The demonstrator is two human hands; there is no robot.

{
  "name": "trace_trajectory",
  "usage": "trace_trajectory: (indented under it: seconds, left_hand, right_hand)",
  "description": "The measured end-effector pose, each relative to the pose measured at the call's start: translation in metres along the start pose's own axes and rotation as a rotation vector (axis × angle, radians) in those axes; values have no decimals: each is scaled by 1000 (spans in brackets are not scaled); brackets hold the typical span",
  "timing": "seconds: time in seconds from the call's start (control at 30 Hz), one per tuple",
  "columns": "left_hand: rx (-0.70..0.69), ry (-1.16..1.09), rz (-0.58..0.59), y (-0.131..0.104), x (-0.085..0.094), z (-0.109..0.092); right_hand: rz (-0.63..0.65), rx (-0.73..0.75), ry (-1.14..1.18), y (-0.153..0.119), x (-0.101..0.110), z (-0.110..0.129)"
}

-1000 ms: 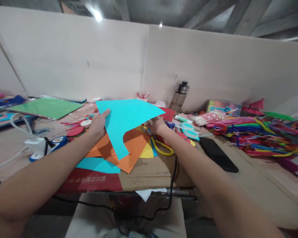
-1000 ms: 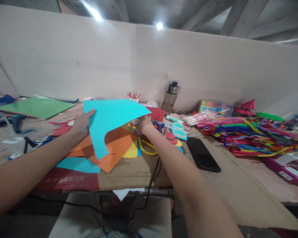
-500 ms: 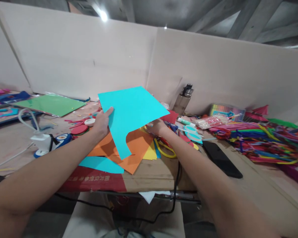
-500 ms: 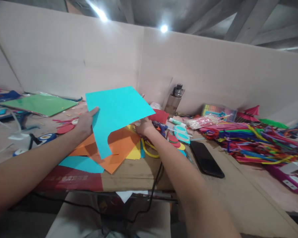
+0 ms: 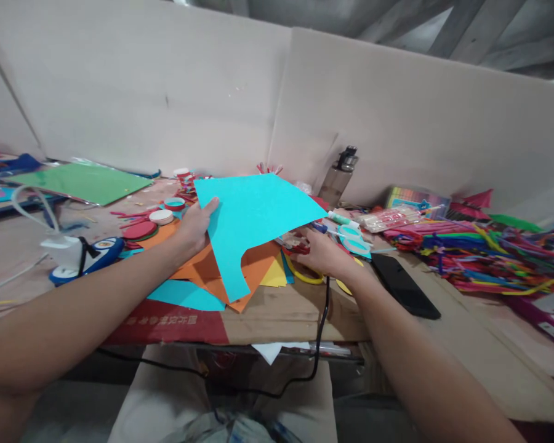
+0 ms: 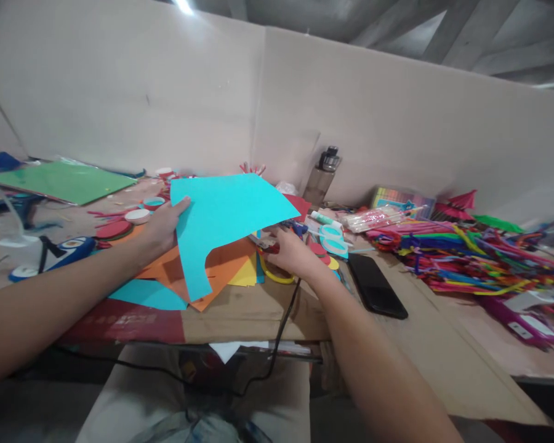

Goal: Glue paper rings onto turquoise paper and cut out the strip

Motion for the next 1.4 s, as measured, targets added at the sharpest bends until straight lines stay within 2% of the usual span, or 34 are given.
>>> trace_trajectory:
  seconds: [0.1,0.23,0.37,0.5,0.67,0.8,0.9,0.97,1.1,1.17,1.27,1.4]
  left_hand:
    - [-3,46,9,-2,-1,4]
    - [-13,96,18,-1,2,9]
    - [-28,98,40,2,3,11]
    - [-36,138,56,3,3,13]
    - [-54,169,111,2,0,17]
    - [-117,178,184,2,-4,15]
    - [-149,203,204,3,-4,15]
    - [-161,223,202,4,-4,15]
    - [-163,228,211,5,-4,16]
    - [-155,216,222,5,-5,18]
    - [-150,214,219,5,-5,19]
    - [-136,194,208,5,-5,18]
  right_hand:
    - [166,46,97,-13,-2,8]
    - [180,170,255,-28,14,27]
    - [279,241,511,-36,11,50]
    - [393,168,906,-30,-6,69]
    - [414,0,1185,-7,-26,84]
    - [479,-261,1129,9,-48,85]
    - [455,-388,963,20,-54,81]
    - [392,-375,805,28,-50,79]
    - [326,-229,511,40,-44,81]
    - [275,-159,441,43,-42,78]
    - [233,-136,520,46,-44,68]
    - [203,-179,761,45,-49,55]
Point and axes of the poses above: each hand's wrist, its own y-axis towards the middle knuckle, its own x-axis out of the back of the hand, z = x × y, the point moved 10 cm from there along y, towards the middle knuckle, and after that the axes turned 4 degrees about -y, right-handed, at the moved point
